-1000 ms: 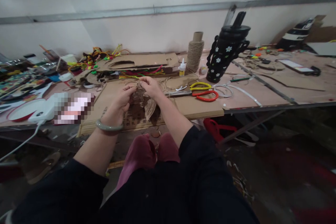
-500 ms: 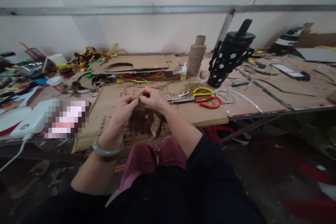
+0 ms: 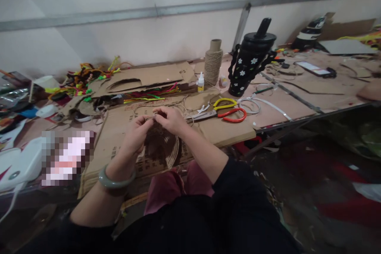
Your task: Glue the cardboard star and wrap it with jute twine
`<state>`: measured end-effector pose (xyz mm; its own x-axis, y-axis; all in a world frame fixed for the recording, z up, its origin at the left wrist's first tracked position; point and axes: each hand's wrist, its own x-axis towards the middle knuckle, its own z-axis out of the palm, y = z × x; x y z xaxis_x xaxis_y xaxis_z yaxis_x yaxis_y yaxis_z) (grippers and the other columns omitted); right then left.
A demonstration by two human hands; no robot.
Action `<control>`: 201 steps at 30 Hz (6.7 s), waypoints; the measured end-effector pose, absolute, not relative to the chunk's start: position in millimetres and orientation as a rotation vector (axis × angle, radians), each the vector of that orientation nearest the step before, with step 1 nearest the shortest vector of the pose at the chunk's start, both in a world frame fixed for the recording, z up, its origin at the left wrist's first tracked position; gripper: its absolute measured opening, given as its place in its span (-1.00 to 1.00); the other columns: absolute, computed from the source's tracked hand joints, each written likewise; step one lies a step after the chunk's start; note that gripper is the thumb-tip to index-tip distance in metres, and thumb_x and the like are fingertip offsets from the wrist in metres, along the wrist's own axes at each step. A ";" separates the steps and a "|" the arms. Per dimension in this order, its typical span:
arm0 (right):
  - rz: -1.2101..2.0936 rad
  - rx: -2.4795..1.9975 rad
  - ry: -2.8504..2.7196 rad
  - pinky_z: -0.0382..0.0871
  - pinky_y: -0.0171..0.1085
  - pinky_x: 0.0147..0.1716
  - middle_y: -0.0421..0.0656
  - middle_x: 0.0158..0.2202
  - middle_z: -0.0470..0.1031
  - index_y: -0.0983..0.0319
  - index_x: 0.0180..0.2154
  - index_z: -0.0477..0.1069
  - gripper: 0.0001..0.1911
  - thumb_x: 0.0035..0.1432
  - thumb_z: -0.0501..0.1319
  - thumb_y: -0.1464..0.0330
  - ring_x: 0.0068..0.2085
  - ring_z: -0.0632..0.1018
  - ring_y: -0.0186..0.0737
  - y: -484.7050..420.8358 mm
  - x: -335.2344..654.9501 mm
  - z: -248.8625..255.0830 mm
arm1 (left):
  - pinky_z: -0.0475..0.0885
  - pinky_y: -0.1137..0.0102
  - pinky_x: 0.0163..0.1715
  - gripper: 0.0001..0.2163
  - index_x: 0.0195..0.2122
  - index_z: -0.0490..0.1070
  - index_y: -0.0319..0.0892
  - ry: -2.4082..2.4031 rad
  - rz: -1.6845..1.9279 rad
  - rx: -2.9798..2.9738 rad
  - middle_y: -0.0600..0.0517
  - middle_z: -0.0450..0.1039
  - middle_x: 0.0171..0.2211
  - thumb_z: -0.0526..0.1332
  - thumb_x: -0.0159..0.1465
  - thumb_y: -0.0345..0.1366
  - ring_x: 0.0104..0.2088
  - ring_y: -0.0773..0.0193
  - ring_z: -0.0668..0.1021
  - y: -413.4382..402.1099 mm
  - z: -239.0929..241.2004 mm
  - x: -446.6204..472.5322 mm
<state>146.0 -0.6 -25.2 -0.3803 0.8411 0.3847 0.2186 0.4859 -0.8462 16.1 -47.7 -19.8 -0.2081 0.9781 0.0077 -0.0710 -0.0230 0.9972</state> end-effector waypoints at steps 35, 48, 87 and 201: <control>0.754 -0.987 -2.077 0.32 -0.31 -0.35 -0.13 -0.33 0.57 0.25 -0.25 0.48 -0.77 0.12 0.12 0.30 -0.36 0.51 -0.29 63.7 161.6 4.5 | 0.31 0.46 -0.46 -0.89 -0.52 0.44 -0.23 1.087 1.509 0.901 0.09 0.41 -0.54 0.34 -0.07 -0.35 -0.51 0.41 0.41 28.2 2.1 13.6; 0.954 -0.872 -2.064 0.33 -0.29 -0.27 -0.18 -0.34 0.57 0.23 -0.32 0.49 -0.84 0.09 0.15 0.35 -0.33 0.51 -0.32 60.7 170.3 6.0 | 0.32 0.48 -0.57 -0.82 -0.55 0.50 -0.20 1.056 1.278 0.898 0.05 0.43 -0.54 0.36 -0.04 -0.19 -0.55 0.38 0.41 18.4 2.6 -0.6; 0.000 -0.601 -2.184 0.29 -0.05 0.08 -0.03 -0.06 0.45 0.24 -0.34 0.48 -0.83 0.14 0.11 0.42 0.05 0.39 -0.12 61.4 171.6 -3.4 | 0.39 0.50 -0.48 -0.88 -0.50 0.45 -0.23 1.178 1.323 0.920 0.09 0.49 -0.49 0.36 -0.06 -0.37 -0.53 0.44 0.47 12.4 3.2 10.3; 0.997 -0.905 -1.865 0.42 -0.26 -0.20 -0.11 -0.21 0.50 0.27 -0.04 0.27 -0.60 0.03 0.17 0.44 -0.21 0.52 -0.30 52.7 161.9 -6.4 | 0.32 0.47 -0.46 -0.92 -0.48 0.44 -0.25 1.175 1.326 1.180 0.09 0.42 -0.55 0.27 0.07 -0.34 -0.52 0.40 0.42 13.5 -8.3 13.8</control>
